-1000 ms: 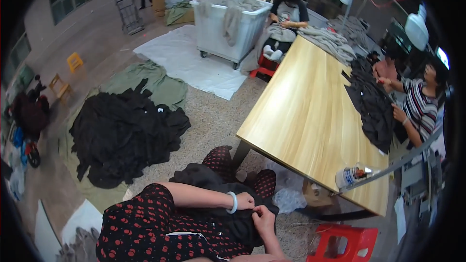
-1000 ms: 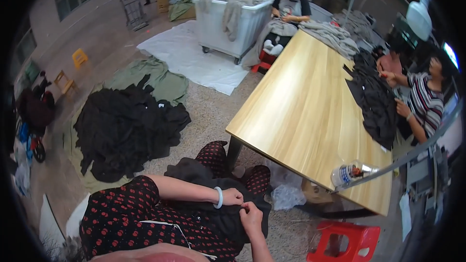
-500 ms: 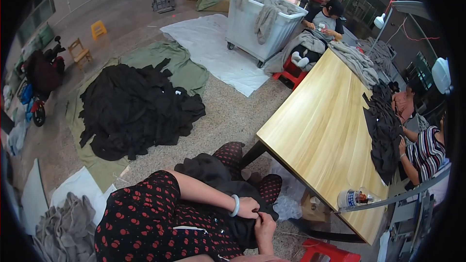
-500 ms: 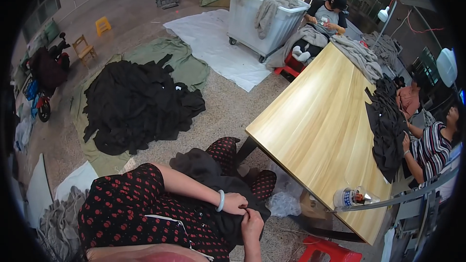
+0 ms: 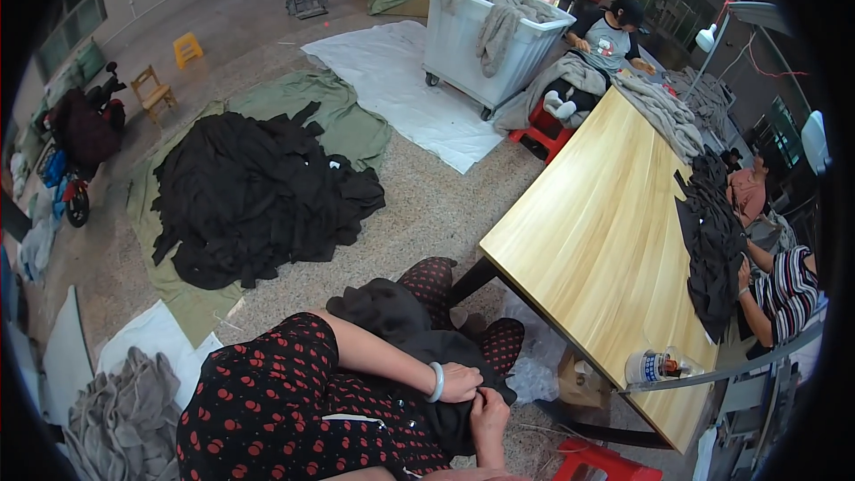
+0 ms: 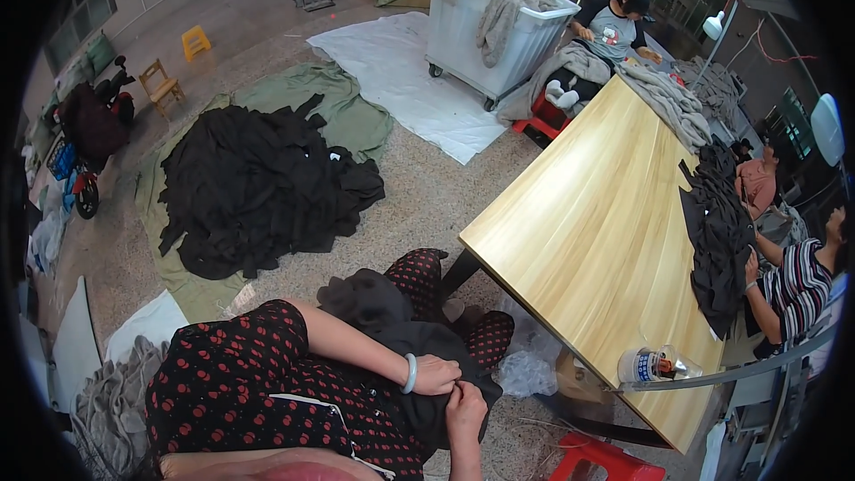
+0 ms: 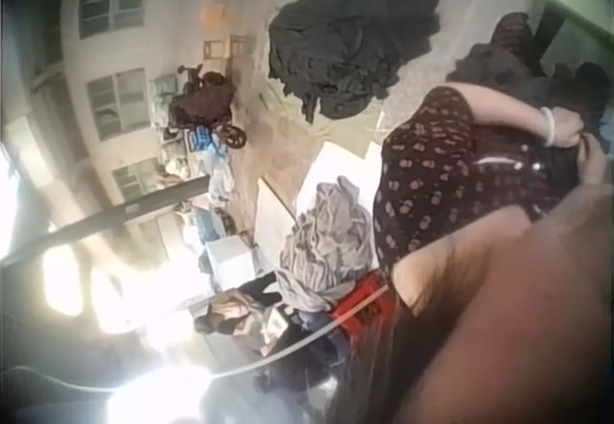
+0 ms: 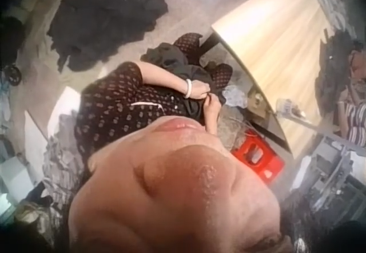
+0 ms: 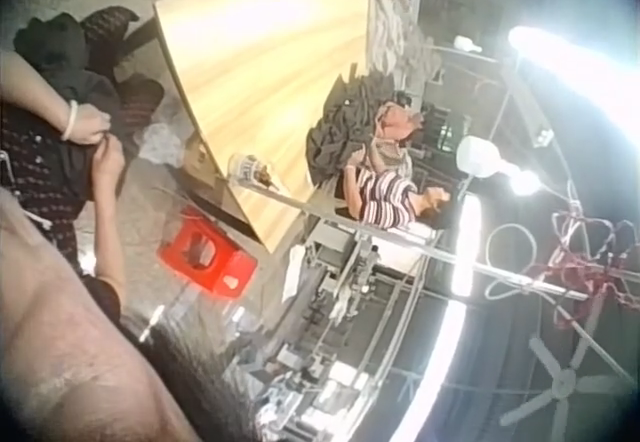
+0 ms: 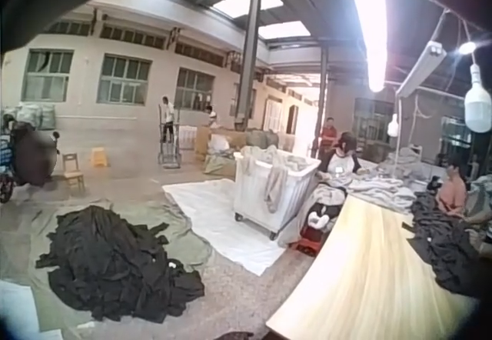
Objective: Inspecting and organizing pairs of black trousers in a garment factory.
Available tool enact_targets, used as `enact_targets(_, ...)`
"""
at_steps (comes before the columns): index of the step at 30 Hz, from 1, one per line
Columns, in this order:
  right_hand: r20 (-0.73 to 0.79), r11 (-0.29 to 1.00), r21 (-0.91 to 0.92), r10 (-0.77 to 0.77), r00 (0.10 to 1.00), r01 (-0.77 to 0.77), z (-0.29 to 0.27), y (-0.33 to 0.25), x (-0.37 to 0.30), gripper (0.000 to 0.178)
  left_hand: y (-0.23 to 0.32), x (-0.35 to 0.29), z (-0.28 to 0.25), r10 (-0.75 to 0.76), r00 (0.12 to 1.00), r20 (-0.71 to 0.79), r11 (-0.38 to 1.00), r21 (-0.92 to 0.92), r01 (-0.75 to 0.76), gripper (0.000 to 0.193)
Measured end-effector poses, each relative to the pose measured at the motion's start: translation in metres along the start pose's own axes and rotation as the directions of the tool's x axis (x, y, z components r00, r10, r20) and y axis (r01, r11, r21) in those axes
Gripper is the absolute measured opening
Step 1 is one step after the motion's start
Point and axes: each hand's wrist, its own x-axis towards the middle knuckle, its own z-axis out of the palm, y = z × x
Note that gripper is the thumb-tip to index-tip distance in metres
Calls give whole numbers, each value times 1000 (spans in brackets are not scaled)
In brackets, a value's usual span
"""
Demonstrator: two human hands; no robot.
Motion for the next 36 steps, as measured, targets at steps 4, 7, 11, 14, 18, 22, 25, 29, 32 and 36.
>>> enact_targets(4, -13, 1000, 3, 10, 1000, -10, 4, 4, 0, 11, -1, 2, -1, 1, 1000, -13, 1000, -8, -1, 22)
enact_targets(7, -24, 1000, 9, 4, 1000, -4, 6, 5, 1, 10, -1, 1, -8, 32, 999, -13, 999, -15, -32, 21)
enact_targets(11, -18, 999, 44, -6, 1000, 7, 3, 4, 3, 10, -6, 1, -9, 57, 998, -25, 998, -31, -57, 19)
enact_targets(14, -39, 992, 116, -48, 998, 52, 0, 7, 3, 11, -6, 1, -13, 172, 985, -2, 985, -28, -172, 16)
enact_targets(18, 123, 891, 423, 126, 984, -167, -7, 16, -1, 10, 0, 3, -27, 264, 961, 81, 964, -36, -262, 13)
enact_targets(22, 165, 848, 475, 179, 970, -237, -14, 11, -4, 5, 0, 12, -35, 265, 945, 193, 963, -16, -267, 15)
enact_targets(25, 138, 928, 355, 67, 988, -112, -6, 5, 3, 8, 0, 4, -57, 249, 916, 314, 954, 81, -287, 18)
enact_targets(29, 214, 942, 253, 167, 963, -219, -17, 12, -12, 17, -35, 7, -34, 156, 945, 287, 970, -224, -92, 34)
enact_targets(32, 156, 928, 242, 249, 956, -282, -27, 16, -30, 19, -14, 32, -44, -316, 718, 620, 825, -193, 530, 58)
enact_targets(36, 151, 938, 168, 278, 948, -302, -33, 14, -42, 20, -9, 55, -21, -394, 714, 578, 843, -81, 531, 58)
